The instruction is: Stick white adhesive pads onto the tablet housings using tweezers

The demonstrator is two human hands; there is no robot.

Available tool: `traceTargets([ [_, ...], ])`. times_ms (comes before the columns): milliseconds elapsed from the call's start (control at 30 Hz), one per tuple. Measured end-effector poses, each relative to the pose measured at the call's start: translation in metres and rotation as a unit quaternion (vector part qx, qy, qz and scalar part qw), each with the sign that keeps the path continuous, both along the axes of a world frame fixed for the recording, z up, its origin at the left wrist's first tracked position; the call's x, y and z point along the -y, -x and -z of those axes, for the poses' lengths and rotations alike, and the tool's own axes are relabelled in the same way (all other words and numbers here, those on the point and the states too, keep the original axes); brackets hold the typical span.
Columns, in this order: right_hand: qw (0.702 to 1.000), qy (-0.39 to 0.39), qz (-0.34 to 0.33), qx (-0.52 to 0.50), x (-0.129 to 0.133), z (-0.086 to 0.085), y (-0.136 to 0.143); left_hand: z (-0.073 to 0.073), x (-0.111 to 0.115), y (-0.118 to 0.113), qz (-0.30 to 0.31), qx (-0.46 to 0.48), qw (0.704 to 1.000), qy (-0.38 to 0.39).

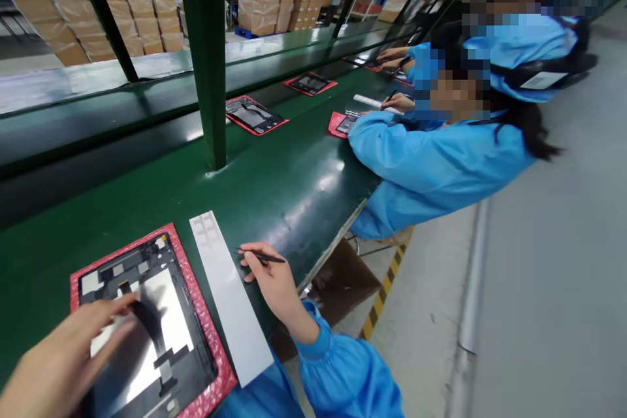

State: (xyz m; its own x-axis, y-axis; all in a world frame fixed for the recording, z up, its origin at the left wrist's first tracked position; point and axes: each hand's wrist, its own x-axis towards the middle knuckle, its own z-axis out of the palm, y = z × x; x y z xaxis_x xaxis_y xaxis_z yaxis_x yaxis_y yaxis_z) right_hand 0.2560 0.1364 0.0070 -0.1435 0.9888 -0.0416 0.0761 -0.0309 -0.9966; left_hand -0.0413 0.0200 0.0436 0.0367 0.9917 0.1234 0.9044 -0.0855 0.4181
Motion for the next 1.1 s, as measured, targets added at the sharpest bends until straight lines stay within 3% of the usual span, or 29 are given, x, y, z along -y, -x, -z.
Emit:
traceTargets([
  [67, 1.0, 0.001, -0.011, 0.008, -0.014, -0.005, 0.005, 0.003, -0.035, -0.038, 0.133, -0.056, 0.989, -0.013],
  [100, 1.0, 0.002, -0.016, 0.012, -0.021, -0.007, 0.008, 0.007, -0.051, -0.054, 0.169, -0.085, 0.982, -0.027],
  [167, 0.999, 0.007, -0.033, 0.02, -0.031, -0.009, 0.014, 0.019, -0.075, -0.078, 0.201, -0.135, 0.969, -0.046],
  [233, 0.998, 0.016, -0.053, 0.025, -0.038, -0.008, 0.018, 0.03, -0.087, -0.088, 0.207, -0.165, 0.963, -0.059],
  [367, 0.996, 0.02, -0.065, 0.05, -0.045, -0.002, 0.025, 0.041, -0.085, -0.084, 0.211, -0.173, 0.96, -0.061],
  [567, 0.985, -0.028, -0.085, 0.145, -0.047, 0.0, 0.029, 0.038, -0.082, -0.083, 0.209, -0.163, 0.963, -0.048],
  [1100, 0.986, -0.018, -0.089, 0.141, -0.045, 0.0, 0.026, 0.036, -0.084, -0.084, 0.209, -0.164, 0.963, -0.049],
])
